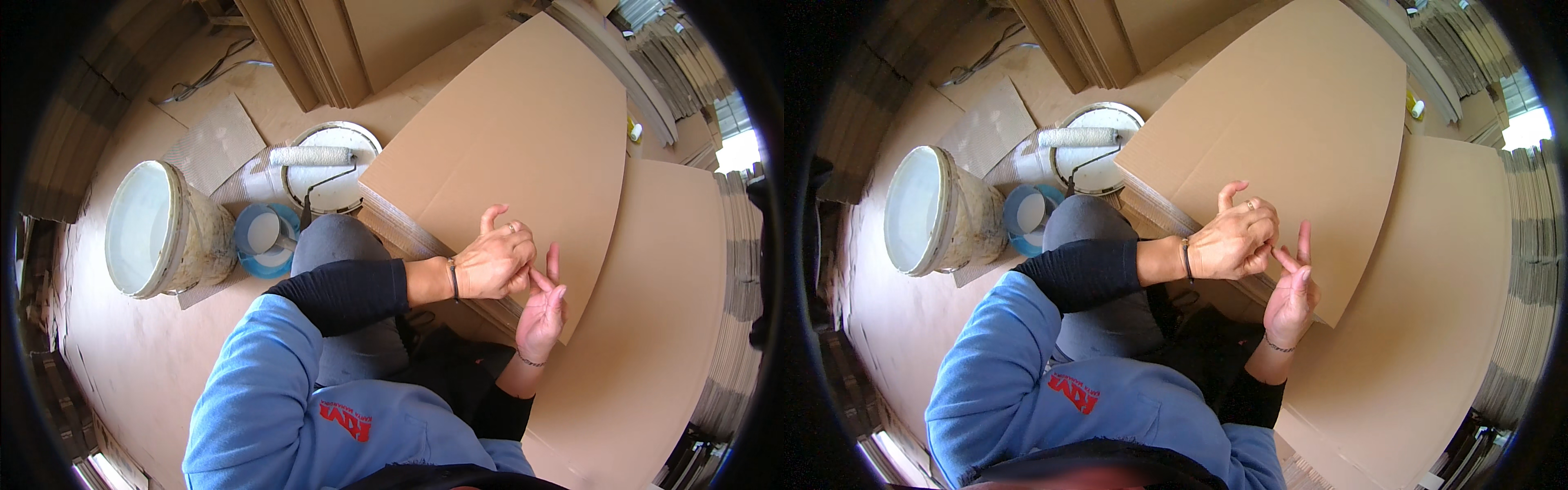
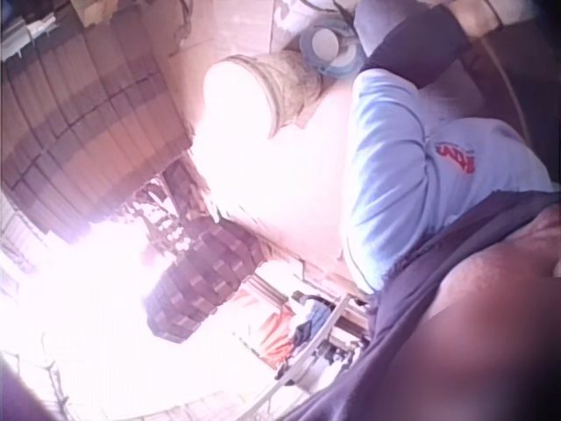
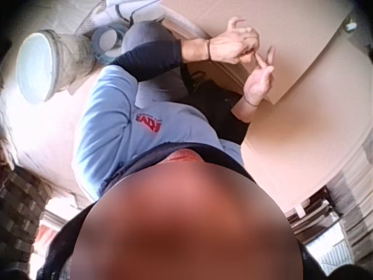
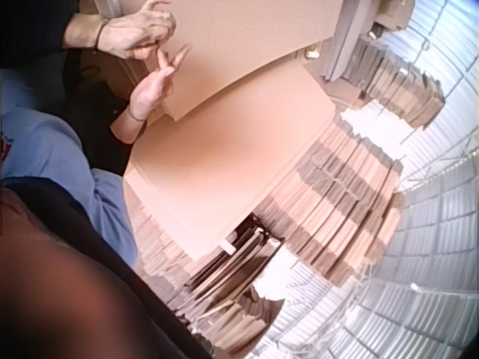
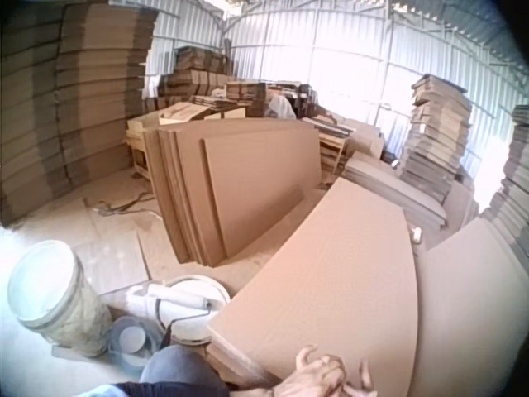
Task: The person pours white glue onto a large board and spreads it evenly with a roller. They then place another board on top and press the edges to bond the pieces.
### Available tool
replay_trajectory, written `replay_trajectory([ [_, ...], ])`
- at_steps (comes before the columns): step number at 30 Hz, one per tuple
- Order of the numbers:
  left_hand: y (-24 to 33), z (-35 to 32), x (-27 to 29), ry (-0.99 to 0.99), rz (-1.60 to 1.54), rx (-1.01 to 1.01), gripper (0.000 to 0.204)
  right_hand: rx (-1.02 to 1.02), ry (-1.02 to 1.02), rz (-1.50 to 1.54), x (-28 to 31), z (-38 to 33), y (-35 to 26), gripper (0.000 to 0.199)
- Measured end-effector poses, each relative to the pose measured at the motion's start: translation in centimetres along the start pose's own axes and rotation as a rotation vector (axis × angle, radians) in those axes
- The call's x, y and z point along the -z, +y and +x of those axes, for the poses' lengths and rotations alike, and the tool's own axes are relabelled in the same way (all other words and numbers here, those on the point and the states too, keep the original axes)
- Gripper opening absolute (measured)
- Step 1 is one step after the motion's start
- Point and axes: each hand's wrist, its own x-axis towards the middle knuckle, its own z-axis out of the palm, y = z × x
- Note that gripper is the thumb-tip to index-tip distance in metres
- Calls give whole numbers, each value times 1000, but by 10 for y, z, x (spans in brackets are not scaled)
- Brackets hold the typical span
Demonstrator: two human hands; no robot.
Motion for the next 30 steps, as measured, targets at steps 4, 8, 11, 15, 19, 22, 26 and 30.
replay_trajectory([
  [4,-8,5,8,-44,-32,122,11,-61,12,66,-14,8,-1,57],
  [8,-22,12,28,0,-86,231,13,-115,-7,135,-28,23,2,58],
  [11,-21,12,38,5,-141,278,12,-135,-65,210,-35,28,3,56],
  [15,-21,11,44,-61,-163,312,11,-271,3,346,-39,24,3,57],
  [19,-21,9,42,-97,-234,363,10,-332,-23,463,-36,22,2,55],
  [22,-21,9,37,-61,-353,389,12,-370,-38,551,-34,20,0,57],
  [26,-24,8,35,-80,-609,452,12,-393,-104,615,-31,21,-5,61],
  [30,-25,7,33,-66,-660,460,12,-397,-93,571,-31,22,-10,62],
])
